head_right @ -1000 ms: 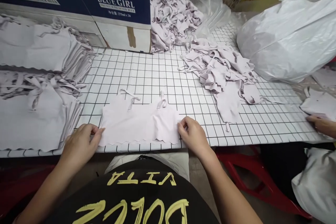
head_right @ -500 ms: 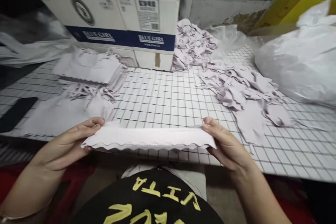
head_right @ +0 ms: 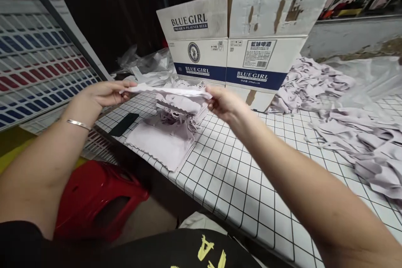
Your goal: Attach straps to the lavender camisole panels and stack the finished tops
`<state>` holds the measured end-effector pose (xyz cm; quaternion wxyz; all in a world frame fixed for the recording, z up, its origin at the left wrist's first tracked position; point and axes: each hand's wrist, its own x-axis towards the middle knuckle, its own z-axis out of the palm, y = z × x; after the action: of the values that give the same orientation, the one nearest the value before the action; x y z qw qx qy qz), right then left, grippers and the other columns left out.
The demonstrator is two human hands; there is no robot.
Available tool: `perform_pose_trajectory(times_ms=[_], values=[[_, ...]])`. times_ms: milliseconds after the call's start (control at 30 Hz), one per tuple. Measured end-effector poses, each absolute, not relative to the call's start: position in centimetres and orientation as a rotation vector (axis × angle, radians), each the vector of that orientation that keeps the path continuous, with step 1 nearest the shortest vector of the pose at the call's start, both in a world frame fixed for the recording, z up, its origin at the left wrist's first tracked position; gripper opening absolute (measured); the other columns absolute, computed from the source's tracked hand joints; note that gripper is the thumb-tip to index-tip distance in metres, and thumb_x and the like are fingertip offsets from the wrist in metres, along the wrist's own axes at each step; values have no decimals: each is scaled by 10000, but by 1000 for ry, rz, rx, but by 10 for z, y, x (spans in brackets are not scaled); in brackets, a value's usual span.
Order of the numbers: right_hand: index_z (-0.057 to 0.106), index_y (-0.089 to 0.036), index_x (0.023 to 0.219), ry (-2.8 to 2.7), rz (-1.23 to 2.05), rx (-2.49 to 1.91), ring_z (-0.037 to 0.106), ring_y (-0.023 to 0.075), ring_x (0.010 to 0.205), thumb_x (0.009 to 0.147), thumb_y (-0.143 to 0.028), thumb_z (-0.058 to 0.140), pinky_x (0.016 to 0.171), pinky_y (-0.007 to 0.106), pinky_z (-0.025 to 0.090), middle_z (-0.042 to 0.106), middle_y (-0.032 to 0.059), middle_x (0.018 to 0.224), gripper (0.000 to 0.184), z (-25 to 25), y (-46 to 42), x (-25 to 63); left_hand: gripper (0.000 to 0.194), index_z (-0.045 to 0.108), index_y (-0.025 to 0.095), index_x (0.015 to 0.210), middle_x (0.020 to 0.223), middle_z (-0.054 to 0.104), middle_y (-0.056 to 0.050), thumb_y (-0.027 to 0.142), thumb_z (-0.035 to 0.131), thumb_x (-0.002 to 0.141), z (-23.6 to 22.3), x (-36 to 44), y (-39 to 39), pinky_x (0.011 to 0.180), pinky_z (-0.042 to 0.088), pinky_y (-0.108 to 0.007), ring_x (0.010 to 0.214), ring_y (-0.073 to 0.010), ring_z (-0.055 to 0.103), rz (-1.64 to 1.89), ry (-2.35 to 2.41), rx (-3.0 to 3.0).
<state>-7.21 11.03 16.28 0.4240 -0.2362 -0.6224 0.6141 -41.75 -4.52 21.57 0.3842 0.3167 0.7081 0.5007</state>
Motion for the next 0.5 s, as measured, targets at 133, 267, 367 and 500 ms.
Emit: perform_pose_trajectory(times_ms=[133,267,367,500], values=[[658,-122,783,-1351,2118,-892,531,75,449,846,-125,649,395,195,500,648,53,658,63,99,60,-105,427,691,114,1054,660,591,-12,38,603,643,142,-454,-70,588,467,-267,545,-89,486,1063,1898,690],[651,-120,815,-1196,2316,-1170,586,81,458,846,-103,626,413,160,494,635,29,585,43,52,3,-114,402,711,106,908,629,579,-16,60,630,518,81,-464,-94,527,448,-244,554,-110,481,932,1958,612],[645,-132,817,-1252,2311,-1156,605,94,477,832,-149,651,431,164,486,612,7,542,24,38,-19,-115,399,719,119,916,655,592,-24,125,643,524,69,-469,-100,531,446,-244,583,-128,498,852,2057,671],[656,-151,872,-1789,2015,-1104,642,147,569,822,-248,674,525,239,511,639,26,599,111,26,-27,-113,331,718,127,886,677,600,-31,213,682,568,69,-472,-96,544,430,-251,615,-152,537,697,2274,819]])
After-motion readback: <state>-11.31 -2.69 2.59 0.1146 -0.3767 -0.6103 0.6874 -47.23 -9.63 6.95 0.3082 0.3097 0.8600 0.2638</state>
